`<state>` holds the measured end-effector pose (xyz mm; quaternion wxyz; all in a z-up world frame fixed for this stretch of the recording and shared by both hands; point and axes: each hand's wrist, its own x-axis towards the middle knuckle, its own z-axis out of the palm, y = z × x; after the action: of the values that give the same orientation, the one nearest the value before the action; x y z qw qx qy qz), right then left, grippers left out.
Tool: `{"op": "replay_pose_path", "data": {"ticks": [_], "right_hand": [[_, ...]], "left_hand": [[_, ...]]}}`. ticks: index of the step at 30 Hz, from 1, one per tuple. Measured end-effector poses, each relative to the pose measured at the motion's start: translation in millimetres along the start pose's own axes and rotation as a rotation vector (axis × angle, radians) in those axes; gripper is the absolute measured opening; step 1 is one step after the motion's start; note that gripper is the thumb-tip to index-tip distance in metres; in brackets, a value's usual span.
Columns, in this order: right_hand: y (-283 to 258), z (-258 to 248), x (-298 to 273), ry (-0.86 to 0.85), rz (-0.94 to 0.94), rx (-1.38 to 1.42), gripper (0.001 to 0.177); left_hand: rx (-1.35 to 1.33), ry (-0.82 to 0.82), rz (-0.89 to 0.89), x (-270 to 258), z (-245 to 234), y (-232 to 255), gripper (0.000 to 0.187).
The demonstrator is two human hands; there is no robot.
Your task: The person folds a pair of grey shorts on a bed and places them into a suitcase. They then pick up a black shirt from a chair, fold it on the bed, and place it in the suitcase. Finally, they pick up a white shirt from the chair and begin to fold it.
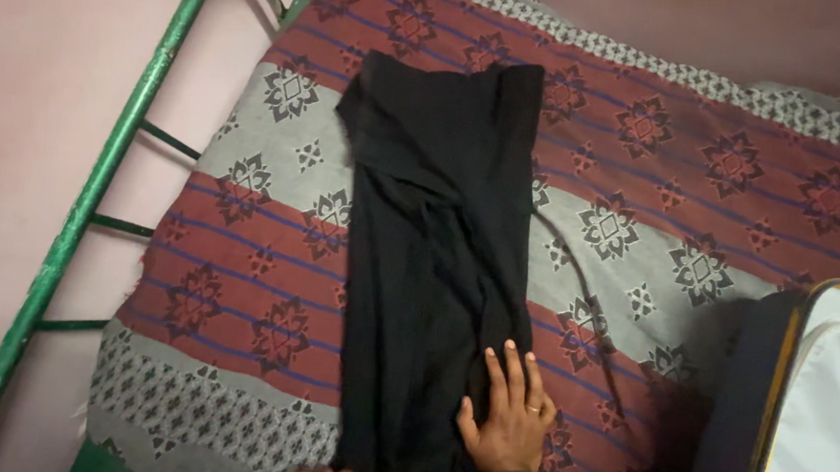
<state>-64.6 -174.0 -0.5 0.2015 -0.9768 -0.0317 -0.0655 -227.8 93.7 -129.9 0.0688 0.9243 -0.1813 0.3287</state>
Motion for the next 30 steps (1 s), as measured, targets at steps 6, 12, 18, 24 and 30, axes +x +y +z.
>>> {"op": "replay_pose_path", "data": {"ticks": [6, 12, 18, 24, 30], "right_hand": [[3, 1, 1, 0.001, -0.034, 0.022, 0.079], [0, -5, 3, -0.008, -0.028, 0.04, 0.079], [3, -1, 2, -0.017, -0.02, 0.043, 0.078], [2, -3, 5, -0.014, -0.022, 0.042, 0.081], [-3, -17, 5, 0.164, 0.082, 0.168, 0.059]], "left_hand": [[-0.467, -0.574, -0.373, 196, -35, -21, 0.032], [-0.215, -0.532, -0.185, 334, 47, -46, 0.079], [-0.138, -0.592, -0.204, 367, 119, -53, 0.086], [-0.226, -0.503, -0.226, 357, 126, -60, 0.084], [-0.289, -0.475, -0.234, 356, 129, -64, 0.082]]}}
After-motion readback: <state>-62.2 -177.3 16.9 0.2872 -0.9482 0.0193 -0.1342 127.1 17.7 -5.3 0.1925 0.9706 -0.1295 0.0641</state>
